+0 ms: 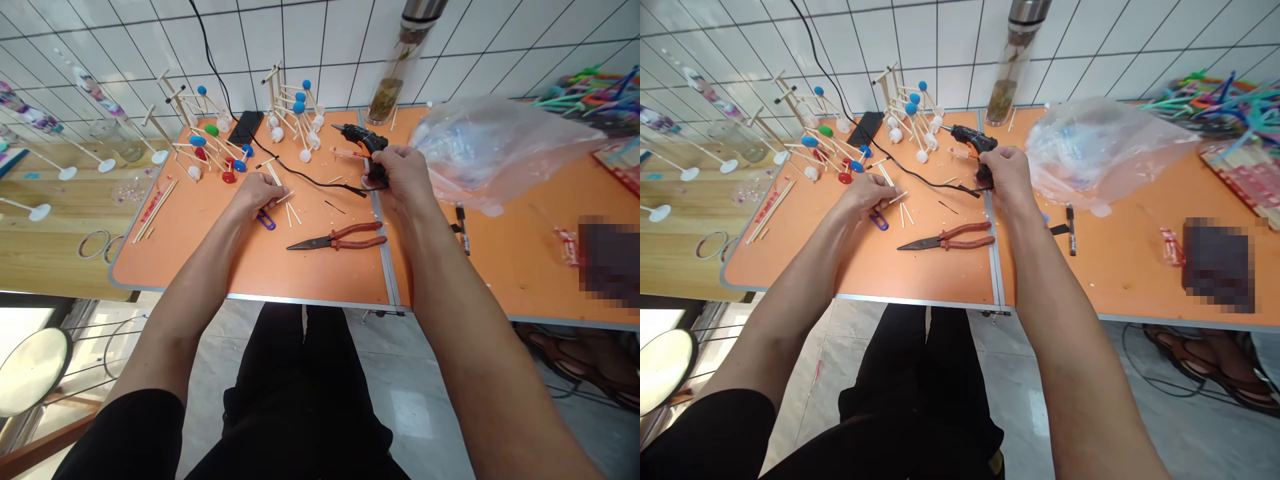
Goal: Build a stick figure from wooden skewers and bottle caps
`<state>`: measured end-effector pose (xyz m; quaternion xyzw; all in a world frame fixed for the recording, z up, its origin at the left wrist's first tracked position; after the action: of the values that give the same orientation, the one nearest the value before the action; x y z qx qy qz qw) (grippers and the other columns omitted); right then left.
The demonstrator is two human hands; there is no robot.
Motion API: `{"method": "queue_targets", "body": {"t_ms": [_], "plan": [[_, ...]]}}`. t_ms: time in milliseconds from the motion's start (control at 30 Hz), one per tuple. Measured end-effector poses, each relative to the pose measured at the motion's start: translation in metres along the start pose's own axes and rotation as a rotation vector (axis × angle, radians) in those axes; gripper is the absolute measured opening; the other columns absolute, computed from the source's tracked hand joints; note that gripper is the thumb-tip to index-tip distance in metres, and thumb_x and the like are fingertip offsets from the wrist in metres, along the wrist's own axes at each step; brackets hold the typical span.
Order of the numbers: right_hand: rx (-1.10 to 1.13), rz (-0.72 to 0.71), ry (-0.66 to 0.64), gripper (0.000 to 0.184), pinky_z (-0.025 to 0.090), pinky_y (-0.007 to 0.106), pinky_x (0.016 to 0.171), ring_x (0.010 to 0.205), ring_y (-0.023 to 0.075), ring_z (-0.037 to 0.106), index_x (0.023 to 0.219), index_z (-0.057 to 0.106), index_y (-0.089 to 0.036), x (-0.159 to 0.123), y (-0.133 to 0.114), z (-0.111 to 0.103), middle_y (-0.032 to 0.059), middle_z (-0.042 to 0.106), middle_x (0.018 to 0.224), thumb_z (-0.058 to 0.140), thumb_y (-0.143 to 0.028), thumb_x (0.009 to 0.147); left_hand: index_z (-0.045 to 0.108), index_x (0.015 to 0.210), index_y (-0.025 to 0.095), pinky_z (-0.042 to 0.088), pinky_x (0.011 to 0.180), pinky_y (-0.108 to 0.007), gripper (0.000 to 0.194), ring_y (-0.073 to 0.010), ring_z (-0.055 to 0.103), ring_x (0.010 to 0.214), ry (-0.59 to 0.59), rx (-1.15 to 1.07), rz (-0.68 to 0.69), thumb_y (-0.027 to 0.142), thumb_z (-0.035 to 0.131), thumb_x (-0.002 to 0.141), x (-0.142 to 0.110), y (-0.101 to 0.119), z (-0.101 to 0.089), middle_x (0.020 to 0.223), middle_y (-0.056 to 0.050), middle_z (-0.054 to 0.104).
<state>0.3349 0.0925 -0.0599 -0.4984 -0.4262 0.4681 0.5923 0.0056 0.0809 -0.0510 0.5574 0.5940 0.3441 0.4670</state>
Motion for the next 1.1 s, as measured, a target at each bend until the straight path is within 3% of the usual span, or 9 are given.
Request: {"method": "queue_targets", "body": {"t_ms": [167,333,467,633,900,1000,1100], "plan": [[0.139,0.027,0.024,0.030,0.058,0.022,0.050,0.059,0.0116,0.060,0.074,0.059,-0.025,-0.006,-0.006,0.005,-0.0029,0.059,0.068,0.088,-0.025,0.083,0.062,0.055,0.020,0.037,0.056,-0.032,0.036,-0.0132,0.042,0.044,0.034,0.295,-0.020,0.024,0.084,0.083,0.001,0.000,-0.010,0.048,-0.003,0.054],[0.224,0.090,0.042,0.021,0.060,0.018,0.053,0.060,0.0100,0.062,0.079,0.062,-0.023,-0.015,-0.010,0.013,-0.0023,0.063,0.071,0.082,-0.020,0.087,0.073,0.072,0.019,0.051,0.081,-0.038,0.022,-0.0260,0.068,0.080,0.227,0.677,0.106,0.030,0.087,0.084,-0.012,0.030,-0.026,0.073,-0.009,0.071],[0.313,0.136,0.047,0.024,0.064,0.016,0.059,0.064,0.0096,0.066,0.082,0.059,-0.024,-0.018,-0.013,0.018,-0.0021,0.064,0.074,0.081,-0.017,0.087,0.083,0.091,0.019,0.053,0.083,-0.041,0.019,-0.0325,0.076,0.095,0.109,0.916,0.101,0.038,0.081,0.091,-0.037,0.048,-0.006,0.096,-0.013,0.082],[0.386,0.179,0.077,0.024,0.064,0.018,0.055,0.063,0.0112,0.065,0.084,0.059,-0.025,-0.021,-0.016,0.020,-0.0019,0.065,0.072,0.079,-0.014,0.088,0.087,0.108,0.019,0.055,0.084,-0.045,0.032,-0.0429,0.079,0.114,0.005,1.208,0.081,0.040,0.066,0.099,-0.060,0.042,0.023,0.118,-0.021,0.085],[0.369,0.171,-0.027,0.021,0.053,0.016,0.051,0.066,0.0099,0.065,0.080,0.062,-0.022,-0.028,-0.025,0.031,0.0010,0.069,0.075,0.080,-0.015,0.089,0.087,0.109,0.018,0.054,0.081,-0.043,0.032,-0.0405,0.082,0.110,-0.065,1.261,0.055,0.031,0.061,0.095,-0.053,0.026,0.027,0.116,-0.022,0.086],[0.383,0.178,-0.053,0.022,0.060,0.020,0.058,0.066,0.0109,0.066,0.078,0.061,-0.022,-0.028,-0.025,0.033,0.0005,0.069,0.075,0.080,-0.012,0.082,0.084,0.096,0.020,0.051,0.077,-0.041,0.024,-0.0386,0.081,0.105,-0.049,1.238,0.086,0.032,0.064,0.094,-0.054,0.027,0.026,0.106,-0.020,0.086],[0.410,0.192,-0.028,0.023,0.066,0.023,0.063,0.067,0.0123,0.066,0.078,0.060,-0.024,-0.028,-0.023,0.032,-0.0006,0.067,0.073,0.076,-0.008,0.077,0.073,0.074,0.023,0.044,0.070,-0.038,0.019,-0.0332,0.077,0.087,0.014,1.103,0.140,0.030,0.068,0.091,-0.056,0.031,0.018,0.084,-0.014,0.081]]}}
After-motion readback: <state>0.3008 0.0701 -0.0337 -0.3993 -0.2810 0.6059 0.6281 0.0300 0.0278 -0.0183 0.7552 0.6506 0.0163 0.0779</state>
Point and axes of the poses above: each hand's wrist, its own x-axis towards the middle knuckle, its own z-axis out of the palm, y = z × x, the point moved 7 cm from there along x, towards the middle knuckle
